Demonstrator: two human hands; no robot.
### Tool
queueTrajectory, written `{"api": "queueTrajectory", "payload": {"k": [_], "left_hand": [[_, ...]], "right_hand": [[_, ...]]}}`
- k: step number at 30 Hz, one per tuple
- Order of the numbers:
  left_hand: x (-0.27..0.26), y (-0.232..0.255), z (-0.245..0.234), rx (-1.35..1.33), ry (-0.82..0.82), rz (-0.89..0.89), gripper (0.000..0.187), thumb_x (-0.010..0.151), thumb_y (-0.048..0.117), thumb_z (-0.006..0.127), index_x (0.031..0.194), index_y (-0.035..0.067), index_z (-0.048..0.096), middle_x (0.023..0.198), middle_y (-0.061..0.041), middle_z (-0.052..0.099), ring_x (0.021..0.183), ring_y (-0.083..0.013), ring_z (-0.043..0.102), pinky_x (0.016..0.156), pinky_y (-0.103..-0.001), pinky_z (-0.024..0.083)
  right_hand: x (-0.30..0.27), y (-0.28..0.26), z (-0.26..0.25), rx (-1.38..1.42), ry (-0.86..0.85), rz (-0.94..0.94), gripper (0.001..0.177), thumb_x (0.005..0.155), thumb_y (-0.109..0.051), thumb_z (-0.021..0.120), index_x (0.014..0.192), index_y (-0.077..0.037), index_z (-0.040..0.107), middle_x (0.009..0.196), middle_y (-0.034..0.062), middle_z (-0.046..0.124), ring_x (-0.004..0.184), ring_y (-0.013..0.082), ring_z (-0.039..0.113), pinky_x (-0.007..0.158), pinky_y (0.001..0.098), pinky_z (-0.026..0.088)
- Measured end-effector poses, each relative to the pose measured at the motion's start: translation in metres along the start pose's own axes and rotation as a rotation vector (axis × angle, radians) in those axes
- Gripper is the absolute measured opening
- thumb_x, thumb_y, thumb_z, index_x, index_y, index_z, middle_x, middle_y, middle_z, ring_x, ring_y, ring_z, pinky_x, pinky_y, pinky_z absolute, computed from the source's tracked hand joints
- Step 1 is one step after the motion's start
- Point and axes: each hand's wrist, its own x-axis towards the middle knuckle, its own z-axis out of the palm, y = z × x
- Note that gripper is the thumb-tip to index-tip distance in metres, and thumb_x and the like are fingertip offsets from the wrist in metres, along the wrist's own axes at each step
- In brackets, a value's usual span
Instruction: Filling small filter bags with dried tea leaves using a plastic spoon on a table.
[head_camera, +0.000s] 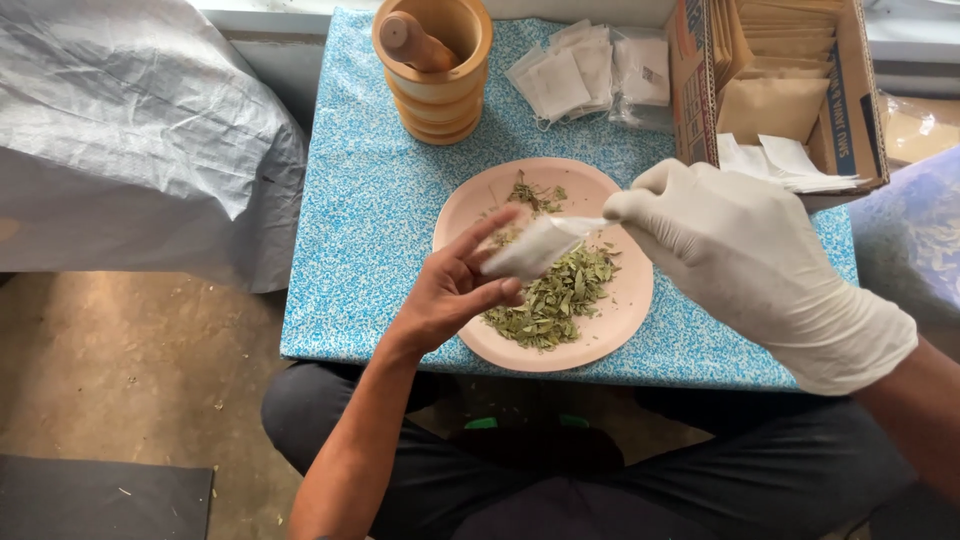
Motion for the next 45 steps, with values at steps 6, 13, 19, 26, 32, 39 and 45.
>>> {"api": "queueTrajectory", "payload": {"k": [6, 13, 19, 26, 32, 39, 45], "left_hand": [[0.001, -0.02, -0.006, 0.107, 0.052, -0.02, 0.063, 0.101, 0.004, 0.081, 0.16, 0.001, 0.06, 0.152, -0.013, 0.071, 0.124, -0.0179, 0.071, 0.106, -0.031, 0.063], [-0.003, -0.01, -0.008, 0.147, 0.026, -0.041, 0.045, 0.105, 0.026, 0.079, 0.14, -0.002, 0.076, 0.136, -0.011, 0.08, 0.121, -0.0182, 0.075, 0.103, -0.032, 0.062], [-0.012, -0.005, -0.019, 0.009, 0.138, -0.029, 0.052, 0.116, 0.027, 0.056, 0.149, -0.013, 0.062, 0.149, -0.027, 0.067, 0.135, -0.0419, 0.073, 0.122, -0.05, 0.063], [-0.013, -0.006, -0.023, 0.005, 0.06, 0.023, 0.053, 0.118, 0.026, 0.055, 0.154, -0.012, 0.056, 0.159, -0.029, 0.06, 0.145, -0.0427, 0.064, 0.128, -0.055, 0.058], [-0.01, -0.002, -0.017, 0.234, 0.147, -0.001, 0.047, 0.111, 0.032, 0.066, 0.145, 0.0, 0.072, 0.141, -0.016, 0.077, 0.123, -0.0235, 0.075, 0.104, -0.036, 0.068], [-0.007, -0.021, -0.028, 0.14, 0.146, 0.141, 0.049, 0.104, 0.006, 0.077, 0.15, -0.009, 0.067, 0.134, -0.027, 0.076, 0.12, -0.0273, 0.072, 0.11, -0.051, 0.061], [-0.009, -0.014, -0.021, 0.155, 0.151, 0.132, 0.049, 0.102, 0.0, 0.078, 0.149, -0.008, 0.069, 0.131, -0.024, 0.076, 0.125, -0.0241, 0.068, 0.109, -0.046, 0.06]], "right_hand": [[0.005, -0.011, -0.021, -0.224, 0.074, -0.045, 0.014, 0.123, -0.019, 0.079, 0.118, -0.03, 0.072, 0.108, -0.0087, 0.073, 0.071, 0.0141, 0.058, 0.059, 0.0301, 0.047], [0.001, -0.004, -0.052, -0.343, 0.076, -0.081, 0.017, 0.123, -0.017, 0.08, 0.123, -0.034, 0.079, 0.115, -0.0115, 0.079, 0.08, 0.0135, 0.065, 0.082, 0.0279, 0.055], [-0.04, 0.017, -0.03, 0.155, -0.378, 0.142, 0.022, 0.112, -0.034, 0.066, 0.13, -0.022, 0.072, 0.104, -0.003, 0.073, 0.068, 0.0204, 0.064, 0.052, 0.0438, 0.047], [-0.104, 0.005, 0.036, 0.009, -0.682, 0.3, 0.027, 0.108, -0.056, 0.053, 0.121, -0.045, 0.073, 0.103, -0.0114, 0.074, 0.126, 0.0547, 0.076, 0.133, 0.0803, 0.039], [-0.11, -0.004, 0.068, 0.011, -0.524, 0.279, 0.015, 0.109, -0.039, 0.059, 0.111, -0.04, 0.075, 0.093, -0.004, 0.069, 0.08, 0.0232, 0.077, 0.09, 0.0519, 0.062], [-0.094, -0.029, 0.08, 0.244, -0.552, 0.469, 0.015, 0.117, -0.047, 0.054, 0.121, -0.04, 0.066, 0.109, -0.012, 0.066, 0.099, 0.0132, 0.074, 0.081, 0.0345, 0.065], [-0.086, -0.022, 0.078, 0.554, -0.573, 0.614, 0.016, 0.112, -0.033, 0.066, 0.126, -0.036, 0.072, 0.117, -0.0072, 0.072, 0.105, 0.0209, 0.075, 0.088, 0.0398, 0.064]]}}
